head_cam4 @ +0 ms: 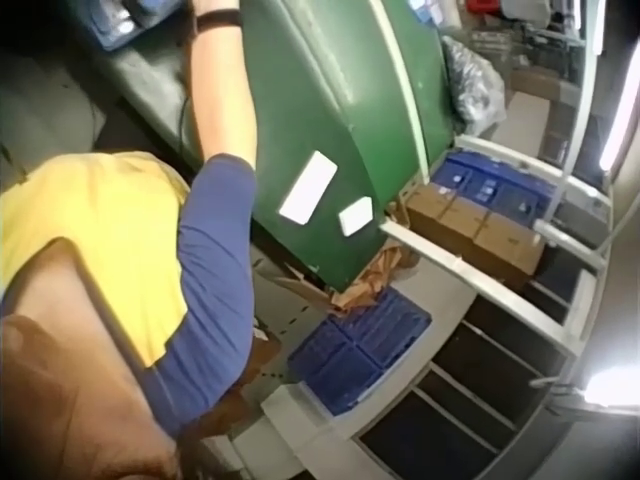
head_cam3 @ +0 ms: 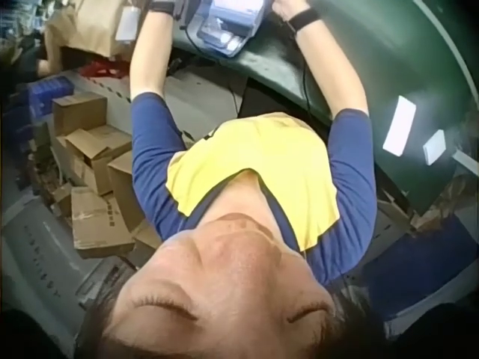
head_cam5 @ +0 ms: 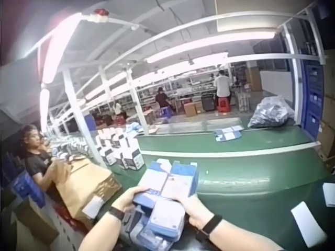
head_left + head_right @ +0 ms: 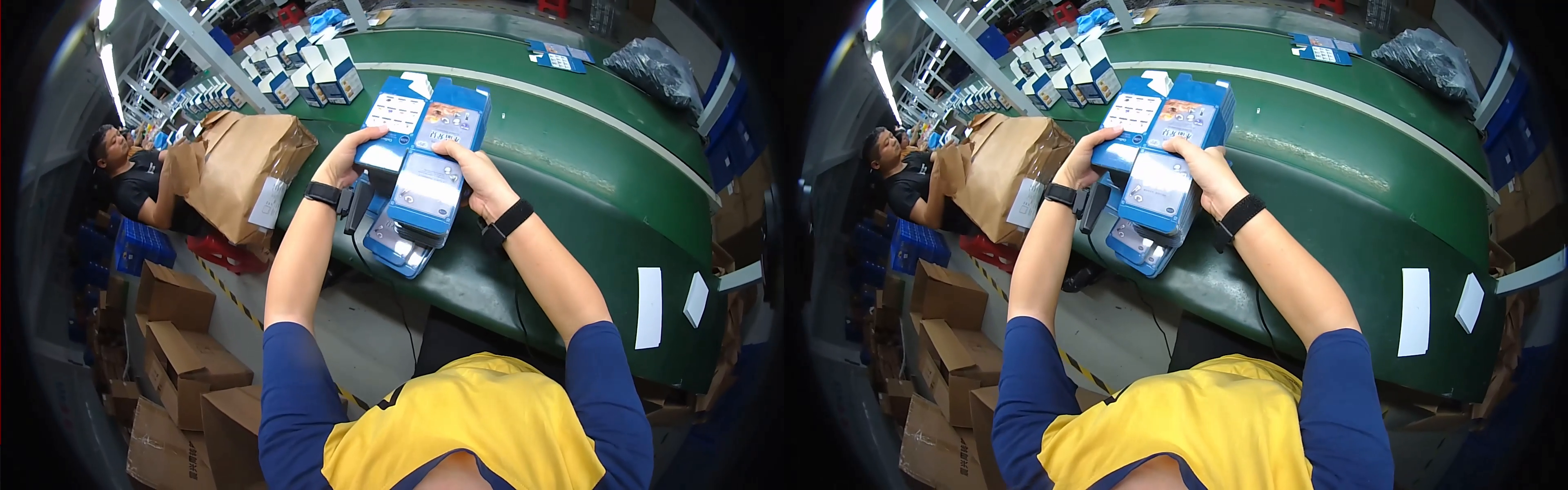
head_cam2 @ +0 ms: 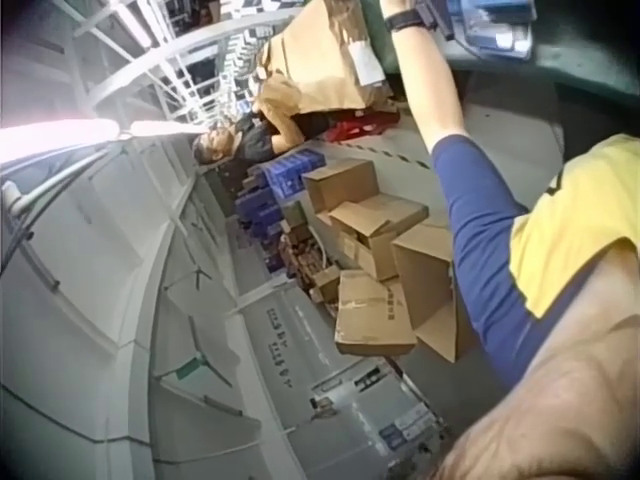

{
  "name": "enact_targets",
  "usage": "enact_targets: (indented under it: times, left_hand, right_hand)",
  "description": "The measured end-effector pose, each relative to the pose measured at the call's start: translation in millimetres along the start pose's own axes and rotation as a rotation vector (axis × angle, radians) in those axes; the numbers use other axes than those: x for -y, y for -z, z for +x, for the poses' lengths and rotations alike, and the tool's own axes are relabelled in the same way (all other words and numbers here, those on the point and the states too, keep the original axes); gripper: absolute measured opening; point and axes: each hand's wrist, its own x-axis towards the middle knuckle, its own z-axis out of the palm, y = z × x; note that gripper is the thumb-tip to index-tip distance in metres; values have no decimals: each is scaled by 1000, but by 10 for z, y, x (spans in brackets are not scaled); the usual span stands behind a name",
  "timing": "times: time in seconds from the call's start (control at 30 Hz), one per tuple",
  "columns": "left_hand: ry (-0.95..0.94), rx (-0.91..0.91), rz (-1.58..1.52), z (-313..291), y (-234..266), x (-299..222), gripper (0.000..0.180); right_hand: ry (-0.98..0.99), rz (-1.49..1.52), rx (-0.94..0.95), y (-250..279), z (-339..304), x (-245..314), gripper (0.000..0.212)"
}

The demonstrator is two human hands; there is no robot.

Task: The person folds a blue box by hand, then inserts a brown cardboard divider and a folded white paper manual into a larger white box. Finally, they press the contents down into the white box by hand.

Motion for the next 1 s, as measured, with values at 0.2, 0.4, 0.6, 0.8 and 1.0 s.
enact_targets:
  times: [0.2, 0.4, 0.6, 0.8, 1.0]
  left_hand:
    - [-141, 63, -177, -261, -92, -130, 47]
    - [-160, 165, -157, -711, -597, -303, 46]
    - [-127, 326, -297, -749, -1318, 599, 64]
    - [-30, 407, -353, -767, -1596, 1182, 68]
    - [-110, 229, -295, -815, -1523, 1379, 73]
  right_hand:
    - [81, 55, 27, -90, -343, 170, 38]
    - [283, 127, 47, 113, -950, 330, 38]
    - [121, 156, -204, 895, -1634, -44, 44]
    - [96, 31, -285, 1303, -1948, -402, 57]
    - [-10, -32, -214, 1234, -1860, -310, 58]
